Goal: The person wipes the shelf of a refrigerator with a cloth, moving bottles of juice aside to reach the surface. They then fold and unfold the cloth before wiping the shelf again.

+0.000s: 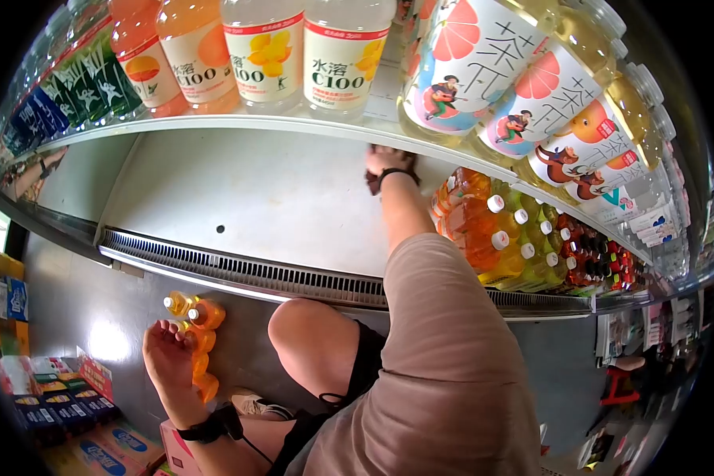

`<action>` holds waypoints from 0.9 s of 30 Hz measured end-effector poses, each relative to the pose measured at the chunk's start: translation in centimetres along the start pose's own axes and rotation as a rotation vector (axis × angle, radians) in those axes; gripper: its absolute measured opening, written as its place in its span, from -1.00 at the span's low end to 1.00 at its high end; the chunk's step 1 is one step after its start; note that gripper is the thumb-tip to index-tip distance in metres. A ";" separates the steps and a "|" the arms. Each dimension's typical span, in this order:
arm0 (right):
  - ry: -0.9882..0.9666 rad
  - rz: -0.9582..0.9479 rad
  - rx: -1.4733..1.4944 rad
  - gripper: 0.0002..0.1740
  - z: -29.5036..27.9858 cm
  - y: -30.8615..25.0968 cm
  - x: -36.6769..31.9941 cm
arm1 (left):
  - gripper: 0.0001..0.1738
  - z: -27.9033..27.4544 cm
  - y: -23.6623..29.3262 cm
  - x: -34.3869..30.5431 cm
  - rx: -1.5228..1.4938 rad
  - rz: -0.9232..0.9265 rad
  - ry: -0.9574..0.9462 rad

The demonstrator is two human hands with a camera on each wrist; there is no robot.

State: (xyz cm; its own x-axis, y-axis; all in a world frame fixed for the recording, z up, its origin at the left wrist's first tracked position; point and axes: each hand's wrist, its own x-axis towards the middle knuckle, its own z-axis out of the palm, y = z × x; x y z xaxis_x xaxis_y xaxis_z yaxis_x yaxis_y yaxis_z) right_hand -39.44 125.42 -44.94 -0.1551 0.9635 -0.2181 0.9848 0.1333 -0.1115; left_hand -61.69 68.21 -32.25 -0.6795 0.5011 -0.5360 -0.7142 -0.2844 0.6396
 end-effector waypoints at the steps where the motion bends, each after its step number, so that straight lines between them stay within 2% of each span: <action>1: -0.044 0.136 -0.003 -0.14 -1.2 1.1 -0.6 | -0.85 0.4 0.0 -0.4 0.005 0.001 -0.008; 2: -0.052 0.217 0.059 -0.10 -1.6 1.8 -1.0 | -0.85 0.6 0.1 -0.6 0.011 0.003 -0.020; 4: -0.066 0.254 0.031 -0.06 -2.0 1.5 -1.5 | -0.85 0.4 0.2 -0.9 0.012 0.014 -0.026; 8: -0.055 0.215 -0.045 0.01 -0.9 -0.2 -1.8 | -0.85 0.1 0.7 -1.4 0.024 0.033 -0.003; 10: -0.147 0.081 -0.023 0.11 -1.4 -1.9 -4.7 | -0.84 -0.2 1.0 -1.8 0.014 0.044 -0.018; 11: -0.124 0.006 -0.040 0.15 0.2 -2.9 -5.5 | -0.84 0.0 1.0 -1.8 -0.002 0.055 -0.029; 13: -0.220 -0.272 -0.090 0.20 1.6 -5.6 -9.3 | -0.84 0.7 1.1 -1.9 0.022 0.066 -0.035; 14: -0.286 -0.404 -0.141 0.15 -0.2 -7.5 -13.0 | -0.85 1.1 1.0 -1.8 0.042 0.067 -0.041; 18: -0.328 -0.755 -0.100 -0.08 1.4 -10.6 -16.8 | -0.87 2.0 -0.1 0.0 -0.022 -0.036 -0.093; 20: -0.234 -0.889 -0.170 -0.16 1.9 -9.9 -16.0 | -0.87 2.3 -0.7 0.6 0.012 -0.048 -0.133; 22: -0.080 -1.019 -0.260 -0.26 2.2 -8.5 -13.9 | -0.87 2.6 -0.9 0.6 0.022 -0.059 -0.090; 24: -0.012 -0.830 -0.358 -0.27 1.5 -7.3 -10.7 | -0.86 1.9 -0.7 0.9 -0.011 -0.048 -0.075; 26: 0.014 -0.519 -0.198 -0.28 0.9 -5.8 -7.0 | -0.86 1.5 -0.5 0.8 -0.027 -0.029 -0.050; 27: 0.015 -0.423 -0.171 -0.28 -0.1 -5.5 -6.2 | -0.85 1.6 -0.3 0.4 -0.027 -0.014 -0.029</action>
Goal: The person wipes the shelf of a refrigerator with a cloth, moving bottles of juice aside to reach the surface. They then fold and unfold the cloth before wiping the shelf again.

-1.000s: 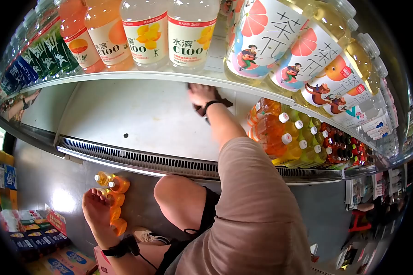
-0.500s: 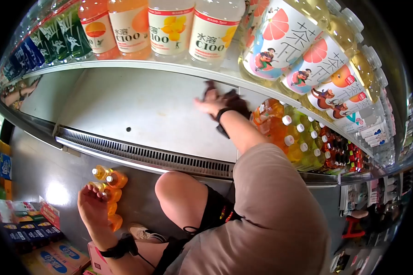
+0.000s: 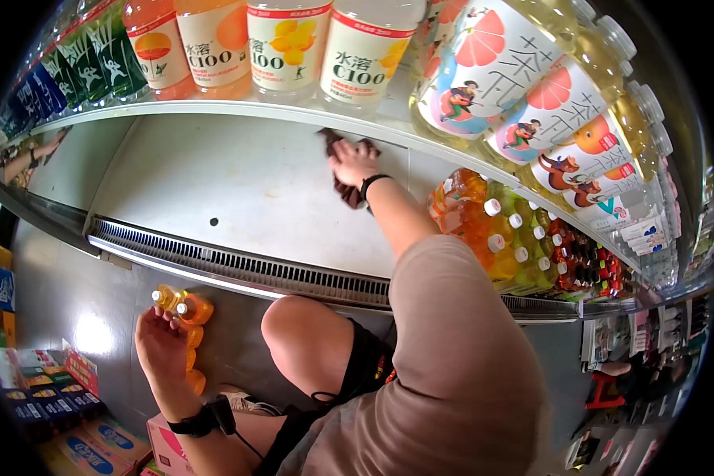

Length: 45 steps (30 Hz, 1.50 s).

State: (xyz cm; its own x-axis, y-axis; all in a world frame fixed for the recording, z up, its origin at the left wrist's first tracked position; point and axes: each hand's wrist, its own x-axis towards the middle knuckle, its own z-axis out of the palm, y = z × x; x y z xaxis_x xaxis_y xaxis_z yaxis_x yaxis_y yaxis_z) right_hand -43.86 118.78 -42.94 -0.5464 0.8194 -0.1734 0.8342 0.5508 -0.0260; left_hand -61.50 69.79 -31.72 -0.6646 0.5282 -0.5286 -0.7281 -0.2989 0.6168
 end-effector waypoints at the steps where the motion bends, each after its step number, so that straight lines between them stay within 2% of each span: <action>1: -0.002 0.094 0.026 -0.28 -0.6 0.5 0.5 | -0.85 -0.1 0.2 -0.3 -0.002 0.017 0.022; 3: 0.039 0.150 0.103 -0.27 0.5 0.0 1.5 | -0.84 -0.3 0.5 -0.5 -0.012 0.034 0.000; 5: 0.068 0.109 0.120 -0.26 1.4 -0.7 1.7 | -0.85 -0.2 0.7 -1.2 -0.010 0.031 0.007; 9: -0.083 -0.354 0.024 -0.26 2.5 -5.0 -3.0 | -0.85 0.2 0.3 -0.8 0.016 0.020 -0.005; 11: -0.077 -0.442 -0.017 -0.28 2.4 -3.9 -3.1 | -0.85 0.5 0.1 0.3 0.011 -0.007 -0.030; 12: -0.076 -0.436 -0.037 -0.30 1.5 -3.0 -2.6 | -0.86 0.5 -0.2 0.7 -0.005 -0.028 -0.054; 15: 0.070 0.014 0.069 -0.32 1.0 -0.1 0.7 | -0.86 0.7 -0.7 0.6 0.000 -0.065 -0.004; 17: 0.083 0.126 0.120 -0.30 1.3 -0.6 1.2 | -0.85 0.1 -0.4 0.7 0.021 -0.043 0.014; 19: 0.110 0.134 0.159 -0.27 1.5 -1.4 1.1 | -0.85 -0.4 -0.1 -0.1 0.024 0.008 0.005; 21: 0.067 0.022 0.108 -0.26 1.7 -3.8 0.3 | -0.85 -0.1 0.4 -0.3 0.023 0.032 0.018; 24: 0.000 -0.324 0.023 -0.27 2.7 -7.6 -3.5 | -0.85 1.3 0.1 -0.1 0.025 0.028 0.072; 25: 0.000 -0.425 0.055 -0.27 3.1 -8.0 -4.3 | -0.85 1.3 -0.1 0.2 0.021 -0.010 0.031; 27: -0.041 -0.494 0.049 -0.28 2.2 -6.7 -4.1 | -0.84 0.8 -0.7 1.2 0.006 -0.071 -0.038; 29: 0.037 -0.383 0.032 -0.29 1.8 -3.6 -2.4 | -0.84 0.3 -0.7 1.5 0.005 -0.091 -0.036; 31: 0.140 0.017 0.076 -0.29 2.0 -0.1 0.1 | -0.83 0.3 -0.6 1.0 -0.016 -0.075 0.023; 33: 0.165 0.260 0.165 -0.26 1.4 0.7 1.3 | -0.84 0.1 0.0 0.6 0.026 -0.005 0.039; 37: 0.237 0.622 0.258 -0.21 2.0 -4.7 5.2 | -0.84 -0.6 0.0 0.4 0.005 0.020 0.035; 38: 0.195 0.595 0.267 -0.21 0.2 -7.3 4.9 | -0.83 -0.4 -0.1 0.6 -0.013 0.015 0.015; 42: 0.238 0.101 0.207 -0.26 2.1 -15.1 9.1 | -0.86 1.3 -0.5 0.6 0.024 -0.022 0.053; 43: 0.181 -0.009 0.243 -0.26 1.7 -16.7 9.7 | -0.86 1.5 -0.5 0.7 0.022 -0.019 0.057; 45: 0.147 -0.126 0.320 -0.26 1.3 -18.5 10.6 | -0.86 1.7 -0.7 0.9 0.017 -0.019 0.064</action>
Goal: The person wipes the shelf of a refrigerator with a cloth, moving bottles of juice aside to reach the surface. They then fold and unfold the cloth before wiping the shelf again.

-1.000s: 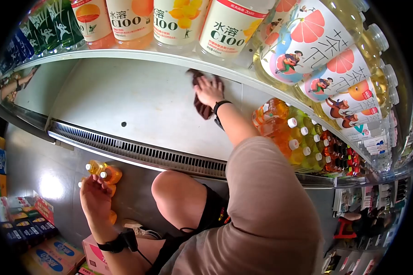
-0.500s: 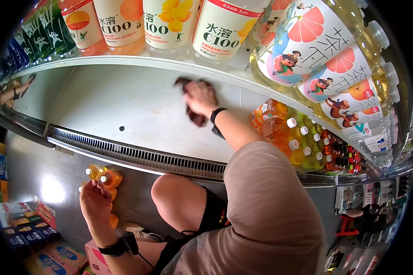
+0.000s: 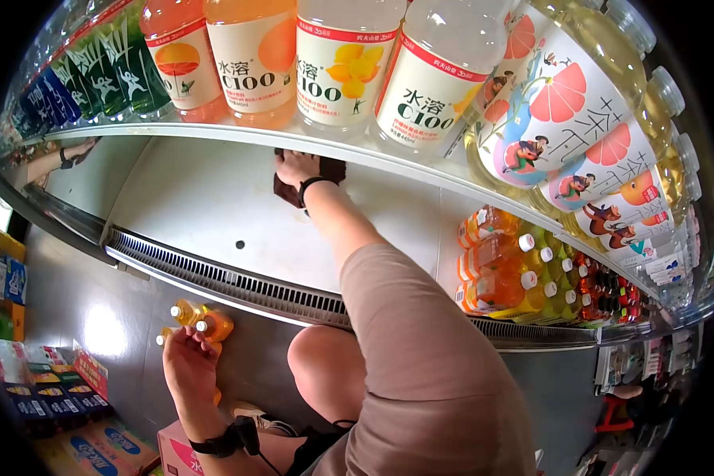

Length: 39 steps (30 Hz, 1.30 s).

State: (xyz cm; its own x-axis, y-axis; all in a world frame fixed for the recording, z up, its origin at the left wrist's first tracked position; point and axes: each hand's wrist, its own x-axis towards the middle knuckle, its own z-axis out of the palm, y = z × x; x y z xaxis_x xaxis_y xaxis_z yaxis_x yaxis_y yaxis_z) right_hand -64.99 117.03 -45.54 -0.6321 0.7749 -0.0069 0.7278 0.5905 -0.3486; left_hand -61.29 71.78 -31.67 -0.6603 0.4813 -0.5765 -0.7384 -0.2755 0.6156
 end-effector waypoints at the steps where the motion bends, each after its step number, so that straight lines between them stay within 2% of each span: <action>1: 0.003 -0.005 -0.009 -0.25 0.1 0.0 0.2 | -0.85 -0.2 -0.1 0.3 -0.011 -0.003 -0.001; 4: -0.032 -0.086 -0.047 -0.24 -1.4 1.6 -0.5 | -0.84 0.2 0.2 0.5 -0.010 -0.007 0.014; 6: -0.060 -0.046 -0.084 -0.24 -3.3 4.5 -1.7 | -0.83 0.0 0.3 0.5 0.000 -0.007 0.005; 8: 0.017 0.014 -0.067 -0.23 -4.7 9.3 -3.0 | -0.83 -0.6 0.3 0.5 0.013 -0.005 0.009; 10: 0.106 0.205 -0.157 -0.20 -6.3 13.2 -5.1 | -0.83 -0.9 0.6 -0.1 0.012 0.003 0.003; 12: 0.188 0.388 -0.126 -0.19 -6.0 16.8 -6.4 | -0.83 -0.8 0.9 -0.5 0.001 0.017 -0.012; 14: 0.314 0.393 -0.078 -0.21 -5.2 19.7 -6.6 | -0.84 -0.9 1.2 -0.8 0.003 0.024 -0.026; 15: 0.427 0.387 -0.076 -0.32 -4.7 19.9 -6.7 | -0.82 -1.0 1.2 -0.7 0.007 0.030 -0.030; 18: 0.412 0.293 -0.048 -0.48 -4.8 21.3 -6.3 | -0.81 -1.4 0.9 -0.5 0.020 0.023 -0.028; 19: 0.495 0.235 -0.008 -0.62 -4.8 21.7 -6.3 | -0.83 -1.2 0.9 -0.4 0.013 0.016 -0.023; 22: 0.512 0.278 0.200 -0.64 -5.7 23.9 -5.2 | -0.85 -0.8 0.9 -0.1 0.000 0.019 -0.035; 23: 0.660 0.226 0.252 -0.62 -6.1 25.1 -4.5 | -0.85 -0.9 0.9 0.0 -0.003 0.022 -0.040; 25: 0.910 0.125 0.283 -0.51 -8.5 25.0 -4.4 | -0.84 -1.0 0.8 0.2 -0.005 0.021 -0.043; 28: 1.038 0.080 0.382 -0.51 -13.1 22.5 -5.0 | -0.84 -0.9 0.5 0.4 -0.006 0.005 -0.044; 33: 0.941 0.221 0.521 -0.50 -15.8 20.4 -5.1 | -0.85 -0.6 0.2 0.8 0.016 -0.008 -0.085; 39: 0.870 0.278 0.597 -0.48 -17.9 19.1 -4.8 | -0.83 -1.1 0.9 -0.3 0.007 0.000 -0.059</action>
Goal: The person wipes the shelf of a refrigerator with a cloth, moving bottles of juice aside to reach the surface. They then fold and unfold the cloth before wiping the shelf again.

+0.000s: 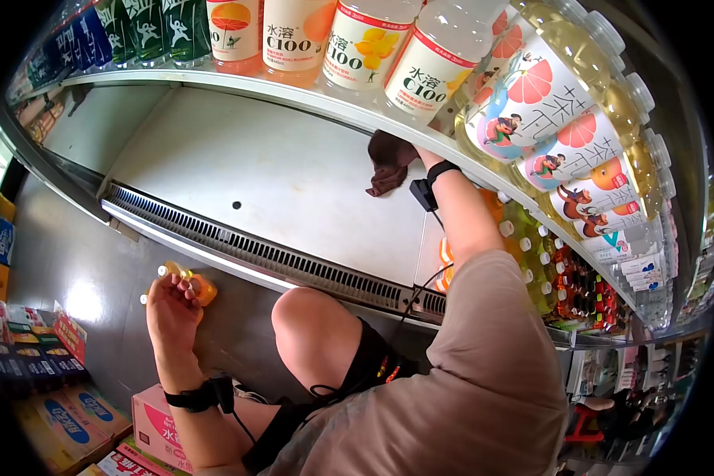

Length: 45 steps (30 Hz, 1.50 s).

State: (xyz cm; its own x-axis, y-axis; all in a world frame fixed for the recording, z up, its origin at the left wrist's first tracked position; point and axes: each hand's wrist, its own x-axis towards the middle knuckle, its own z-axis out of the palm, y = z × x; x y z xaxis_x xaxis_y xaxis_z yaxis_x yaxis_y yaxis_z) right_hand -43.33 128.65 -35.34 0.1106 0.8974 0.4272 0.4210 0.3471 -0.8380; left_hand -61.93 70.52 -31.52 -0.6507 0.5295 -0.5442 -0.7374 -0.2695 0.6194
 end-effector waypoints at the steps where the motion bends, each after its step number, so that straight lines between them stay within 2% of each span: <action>1: -0.007 0.010 0.008 -0.48 0.0 -0.4 0.2 | -0.83 -0.1 0.1 0.0 -0.001 0.008 0.019; 3: -0.022 0.023 0.020 -0.48 -0.1 -1.1 0.5 | -0.83 -0.4 0.3 0.0 0.001 0.021 0.061; 7: -0.054 0.060 0.024 -0.47 -0.8 -1.6 0.9 | -0.85 -0.6 0.1 -0.1 -0.029 0.028 0.018; 13: -0.073 0.148 0.005 -0.45 -2.6 -0.2 0.6 | -0.85 -0.7 0.0 0.0 -0.017 0.027 0.019; 21: -0.122 0.161 0.029 -0.44 0.6 -1.8 0.6 | -0.84 -0.7 0.2 -0.1 -0.017 0.029 0.027; 26: -0.145 0.213 0.039 -0.43 0.1 -2.2 1.7 | -0.84 -0.6 0.4 -0.1 -0.028 0.039 0.014; 35: -0.152 0.438 -0.036 -0.40 -6.5 3.7 2.3 | -0.85 -0.5 0.1 0.2 -0.046 0.018 -0.003; 39: -0.164 0.460 -0.022 -0.40 -6.1 3.2 2.7 | -0.85 -0.9 0.4 0.2 -0.051 0.033 0.002; 45: -0.232 0.389 0.036 -0.38 -1.3 -1.1 2.5 | -0.85 -0.2 0.5 -0.4 -0.065 0.042 -0.029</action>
State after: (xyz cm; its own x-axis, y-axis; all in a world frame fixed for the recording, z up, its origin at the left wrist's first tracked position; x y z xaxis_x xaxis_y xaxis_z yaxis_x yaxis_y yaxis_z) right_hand -42.36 130.18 -32.86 0.0480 0.9988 -0.0059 0.3563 -0.0226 -0.9341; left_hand -62.07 69.95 -31.10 -0.6768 0.5394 -0.5010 -0.7200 -0.3430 0.6034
